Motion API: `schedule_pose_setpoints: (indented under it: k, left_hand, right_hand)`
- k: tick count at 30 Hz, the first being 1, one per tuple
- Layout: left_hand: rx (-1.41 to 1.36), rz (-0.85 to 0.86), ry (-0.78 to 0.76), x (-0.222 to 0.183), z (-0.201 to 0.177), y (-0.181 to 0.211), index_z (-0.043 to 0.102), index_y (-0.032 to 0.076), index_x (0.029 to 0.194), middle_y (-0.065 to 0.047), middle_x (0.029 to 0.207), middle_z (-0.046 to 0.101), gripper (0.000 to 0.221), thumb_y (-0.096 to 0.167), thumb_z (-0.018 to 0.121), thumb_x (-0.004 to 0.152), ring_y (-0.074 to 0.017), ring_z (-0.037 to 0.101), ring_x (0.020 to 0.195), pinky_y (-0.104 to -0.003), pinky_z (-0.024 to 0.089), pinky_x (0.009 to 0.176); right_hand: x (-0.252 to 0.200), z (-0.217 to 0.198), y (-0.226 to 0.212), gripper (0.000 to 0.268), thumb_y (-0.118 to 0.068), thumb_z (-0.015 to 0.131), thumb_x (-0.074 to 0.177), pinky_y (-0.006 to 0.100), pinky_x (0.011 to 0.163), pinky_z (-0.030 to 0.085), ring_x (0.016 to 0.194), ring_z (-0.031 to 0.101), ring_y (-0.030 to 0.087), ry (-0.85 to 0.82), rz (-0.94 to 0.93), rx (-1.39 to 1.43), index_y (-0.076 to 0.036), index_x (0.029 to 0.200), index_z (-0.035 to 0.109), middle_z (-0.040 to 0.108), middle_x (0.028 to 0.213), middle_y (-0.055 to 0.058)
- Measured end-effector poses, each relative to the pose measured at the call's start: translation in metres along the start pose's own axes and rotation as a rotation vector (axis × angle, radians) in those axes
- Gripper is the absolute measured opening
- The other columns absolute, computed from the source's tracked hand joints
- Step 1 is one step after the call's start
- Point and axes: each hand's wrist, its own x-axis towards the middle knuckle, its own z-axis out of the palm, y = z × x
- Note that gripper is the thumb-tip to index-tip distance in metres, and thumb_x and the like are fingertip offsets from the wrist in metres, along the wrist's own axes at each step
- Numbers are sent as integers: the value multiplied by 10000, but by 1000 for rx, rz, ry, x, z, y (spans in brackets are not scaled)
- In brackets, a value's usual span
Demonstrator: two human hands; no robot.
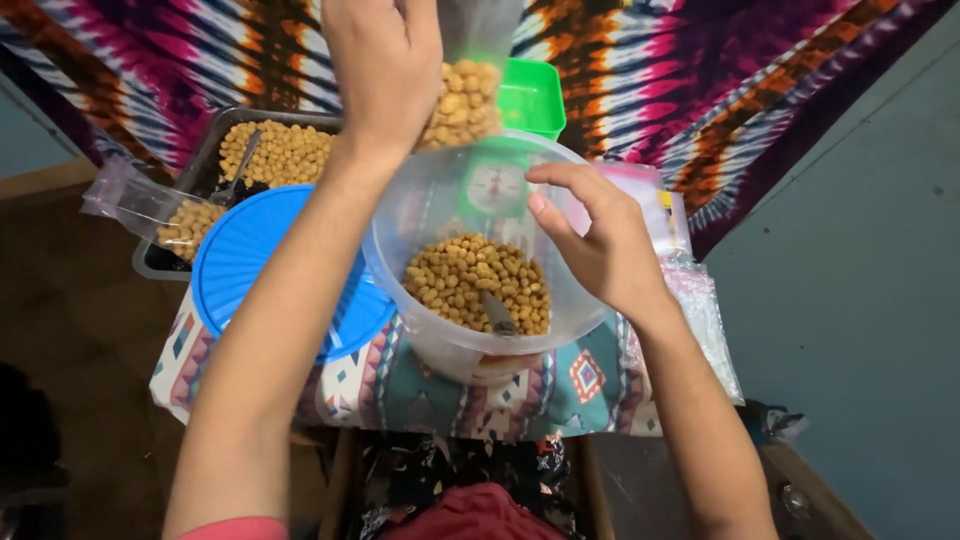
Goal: Emptying numerous small plastic bags of beans into a large plastic container for consolidation.
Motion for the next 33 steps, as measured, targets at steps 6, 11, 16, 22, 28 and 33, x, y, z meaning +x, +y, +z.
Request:
schedule_pose_setpoints:
  k: [6, 11, 16, 22, 28, 33]
  left_hand:
    - [-245, -135, -87, 3, 5, 33, 545, 71, 826, -65, 690, 513, 295, 231, 519, 1072, -200, 487, 632, -415, 337, 612]
    - [-507, -192, -324, 2, -2, 44, 654, 77, 1024, -52, 953, 731, 202, 236, 542, 1077, -198, 713, 911, -348, 523, 837]
    - [-604, -152, -682, 9, -22, 51, 668, 78, 1044, -6, 974, 723, 104, 168, 625, 1072, -125, 676, 944, -289, 495, 886]
    - [-570, -197, -940, -10, -28, 43, 728, 121, 1018, 26, 975, 759, 144, 225, 633, 1049, -93, 670, 931, -268, 471, 846]
    - [-444, -208, -1036, -16, -34, 45, 757, 135, 1017, 10, 952, 796, 206, 298, 632, 1012, -124, 712, 882, -308, 473, 769]
    - [-370, -176, -1035, -17, -40, 43, 771, 149, 1031, -3, 1019, 803, 196, 294, 640, 1015, -215, 727, 942, -384, 495, 784]
  right_hand:
    - [-2, 2, 4, 487, -286, 536, 1070, 448, 1134, 461, 1323, 587, 341, 75, 153, 135, -37, 1475, 429, 511, 1498, 172]
    - [0, 1, 12, 679, -451, 472, 1053, 455, 1172, 409, 1422, 512, 352, 66, 245, 320, -51, 1567, 280, 418, 1598, 212]
    - [12, -12, -7, 723, -525, 465, 1067, 462, 1166, 462, 1372, 557, 330, 178, 117, 343, -50, 1573, 262, 443, 1585, 221]
    - [30, -24, -18, 284, -276, 568, 1072, 265, 828, 590, 921, 761, 145, 63, 122, 94, -61, 1181, 719, 783, 1000, 69]
    - [39, -26, -17, 211, -210, 594, 1025, 263, 673, 489, 673, 678, 67, -123, 230, -135, -127, 1005, 787, 784, 811, -23]
    - [46, -21, -14, 252, -261, 686, 1022, 215, 520, 334, 536, 434, 12, -298, 490, 189, -122, 819, 739, 649, 613, -52]
